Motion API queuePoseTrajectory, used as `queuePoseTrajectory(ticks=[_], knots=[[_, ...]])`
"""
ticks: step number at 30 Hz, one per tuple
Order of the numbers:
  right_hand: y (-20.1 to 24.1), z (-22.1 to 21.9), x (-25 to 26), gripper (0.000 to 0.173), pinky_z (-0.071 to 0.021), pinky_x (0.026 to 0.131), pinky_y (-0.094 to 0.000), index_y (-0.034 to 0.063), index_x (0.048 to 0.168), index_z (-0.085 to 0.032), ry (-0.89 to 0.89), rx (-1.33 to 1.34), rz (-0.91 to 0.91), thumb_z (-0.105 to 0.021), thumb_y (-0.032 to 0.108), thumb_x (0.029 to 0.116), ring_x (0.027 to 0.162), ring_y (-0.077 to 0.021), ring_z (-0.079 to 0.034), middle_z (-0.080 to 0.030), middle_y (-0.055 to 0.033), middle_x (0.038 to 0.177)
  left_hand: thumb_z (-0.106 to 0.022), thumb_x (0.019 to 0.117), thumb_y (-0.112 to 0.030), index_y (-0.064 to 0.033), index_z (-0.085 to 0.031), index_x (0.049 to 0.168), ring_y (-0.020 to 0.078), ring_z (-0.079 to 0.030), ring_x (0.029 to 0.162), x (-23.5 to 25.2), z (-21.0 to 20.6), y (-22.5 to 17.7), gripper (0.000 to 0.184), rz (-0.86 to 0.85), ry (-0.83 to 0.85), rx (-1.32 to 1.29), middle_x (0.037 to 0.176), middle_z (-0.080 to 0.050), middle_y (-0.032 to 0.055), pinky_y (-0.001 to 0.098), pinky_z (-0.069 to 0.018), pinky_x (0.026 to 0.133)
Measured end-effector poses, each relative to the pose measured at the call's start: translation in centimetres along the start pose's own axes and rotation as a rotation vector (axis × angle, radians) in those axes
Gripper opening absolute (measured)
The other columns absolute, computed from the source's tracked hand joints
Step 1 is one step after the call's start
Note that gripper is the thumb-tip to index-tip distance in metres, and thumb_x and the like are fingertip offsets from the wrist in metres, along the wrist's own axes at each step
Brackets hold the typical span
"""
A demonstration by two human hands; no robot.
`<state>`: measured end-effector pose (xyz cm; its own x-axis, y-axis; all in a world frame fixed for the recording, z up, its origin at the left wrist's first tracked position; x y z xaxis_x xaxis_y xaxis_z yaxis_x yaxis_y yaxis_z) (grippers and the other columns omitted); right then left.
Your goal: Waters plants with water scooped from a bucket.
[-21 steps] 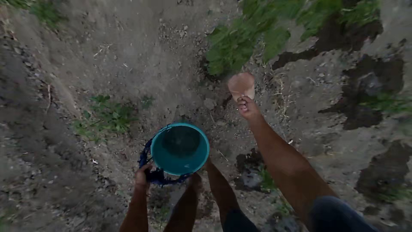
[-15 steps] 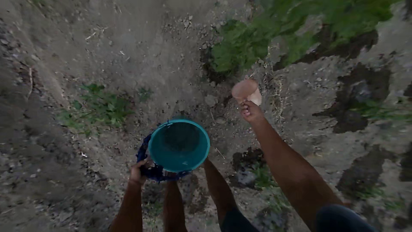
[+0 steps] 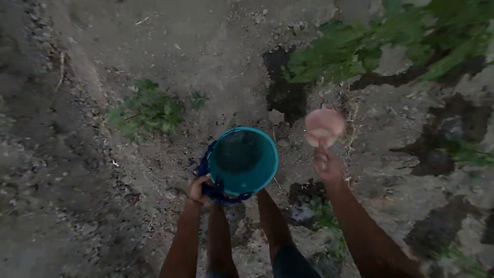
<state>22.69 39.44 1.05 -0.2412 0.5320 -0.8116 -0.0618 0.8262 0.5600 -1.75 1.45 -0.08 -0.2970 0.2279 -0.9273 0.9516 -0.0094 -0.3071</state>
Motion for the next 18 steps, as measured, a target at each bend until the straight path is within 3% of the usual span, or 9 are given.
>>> queuePoseTrajectory(ticks=[2, 3, 5, 7, 9, 12, 15, 17, 18], knots=[[-1.7, 0.8, -5.3, 0.014, -0.0405, 0.037, -0.0121, 0.0145, 0.107, -0.056, 0.121, -0.29, -0.069, -0.045, 0.019, 0.1001, 0.041, 0.0042, -0.045, -0.056, 0.0104, 0.061, -0.06, 0.0867, -0.008, -0.0055, -0.057, 0.109, 0.0145, -0.065, 0.065, -0.9, -1.4, -0.2, 0.022, 0.024, -0.066, 0.021, 0.075, -0.065, 0.0053, 0.033, -0.0583, 0.06], [-2.2, 0.7, -7.4, 0.016, -0.041, 0.039, -0.0158, 0.005, 0.106, -0.059, 0.138, -0.563, -0.076, -0.05, 0.009, 0.0941, 0.043, 0.0005, -0.046, -0.057, 0.0059, 0.063, -0.063, 0.0855, -0.007, -0.0029, -0.056, 0.115, 0.0183, -0.067, 0.073, -1.4, -2.0, 0.0, 0.031, 0.038, -0.092, 0.022, 0.084, -0.066, 0.0093, 0.0367, -0.0587, 0.065], [-3.5, -0.8, -9.1, 0.025, -0.054, 0.059, -0.0255, -0.0011, 0.114, -0.071, 0.288, -1.182, -0.017, -0.064, 0.006, 0.0907, 0.062, -0.0089, -0.061, -0.069, -0.005, 0.079, -0.065, 0.0844, -0.006, -0.0014, -0.058, 0.115, 0.0198, -0.069, 0.08, -2.2, -3.5, 0.6, 0.032, 0.047, -0.086, 0.034, 0.091, -0.07, 0.0112, 0.0384, -0.0598, 0.07], [-5.5, -3.7, -8.2, 0.045, -0.0561, 0.093, -0.0529, 0.0155, 0.147, -0.058, 0.486, -1.738, 0.016, -0.058, 0.013, 0.102, 0.101, -0.0357, -0.071, -0.071, -0.0222, 0.118, -0.068, 0.0837, -0.005, 0.0002, -0.059, 0.122, 0.0217, -0.069, 0.085, -3.0, -4.7, 1.6, 0.04, 0.049, -0.054, 0.04, 0.098, -0.07, 0.0135, 0.04, -0.0594, 0.074], [-8.7, -5.7, -5.1, 0.059, -0.0566, 0.086, -0.0632, 0.0234, 0.161, -0.036, 0.539, -2.075, 0.125, -0.048, 0.01, 0.1052, 0.101, -0.0494, -0.069, -0.063, -0.031, 0.126, -0.065, 0.0882, -0.002, -0.0002, -0.055, 0.131, 0.0207, -0.069, 0.089, -4.6, -6.7, 1.8, 0.044, 0.062, -0.023, 0.035, 0.104, -0.069, 0.0136, 0.0388, -0.06, 0.077], [-11.9, -7.2, 0.1, 0.066, -0.0552, 0.089, -0.0635, 0.0241, 0.165, -0.025, 0.5, -2.237, 0.063, -0.045, 0.006, 0.1049, 0.11, -0.0518, -0.065, -0.056, -0.0327, 0.136, -0.063, 0.0906, 0.003, 0.0018, -0.058, 0.125, 0.0191, -0.068, 0.085, -6.4, -8.8, 1.5, 0.035, 0.073, -0.083, -0.013, 0.1, -0.069, 0.013, 0.0374, -0.0591, 0.076], [-13.2, -8.2, 1.6, 0.061, -0.049, 0.1, -0.0644, 0.017, 0.161, -0.036, 0.682, -2.116, -0.196, -0.052, 0.011, 0.1018, 0.12, -0.0492, -0.062, -0.061, -0.0313, 0.132, -0.064, 0.0887, 0.003, 0.0026, -0.05, 0.137, 0.0199, -0.066, 0.094, -7.9, -8.8, 1.6, 0.05, 0.052, -0.111, -0.001, 0.111, -0.066, 0.0155, 0.0382, -0.0578, 0.082], [-13.6, -8.9, 1.6, 0.037, -0.0526, 0.093, -0.0571, -0.0004, 0.135, -0.063, 0.81, -1.849, -0.332, -0.062, 0.015, 0.1016, 0.103, -0.0396, -0.067, -0.068, -0.0273, 0.114, -0.065, 0.0876, 0.003, 0.0015, -0.042, 0.146, 0.022, -0.066, 0.101, -8.8, -7.8, 1.7, 0.063, 0.028, -0.118, -0.012, 0.12, -0.064, 0.0176, 0.0404, -0.0574, 0.087], [-13.4, -9.5, 1.5, 0.031, -0.0545, 0.076, -0.045, -0.0012, 0.127, -0.066, 0.836, -1.714, -0.421, -0.063, 0.017, 0.1021, 0.082, -0.0265, -0.064, -0.068, -0.0191, 0.099, -0.065, 0.087, 0.003, 0.0011, -0.041, 0.148, 0.0222, -0.066, 0.101, -9.3, -7.0, 1.6, 0.065, 0.006, -0.123, -0.028, 0.121, -0.064, 0.0176, 0.0408, -0.0576, 0.087]])
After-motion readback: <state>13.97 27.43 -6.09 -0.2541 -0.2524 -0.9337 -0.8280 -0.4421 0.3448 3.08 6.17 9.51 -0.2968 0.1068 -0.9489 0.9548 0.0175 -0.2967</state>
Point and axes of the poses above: each hand's wrist, its own x-axis towards the middle knuckle, its own z-axis out of the back of the hand, y = z × x, the point moved 2 cm from there along x, towards the middle knuckle
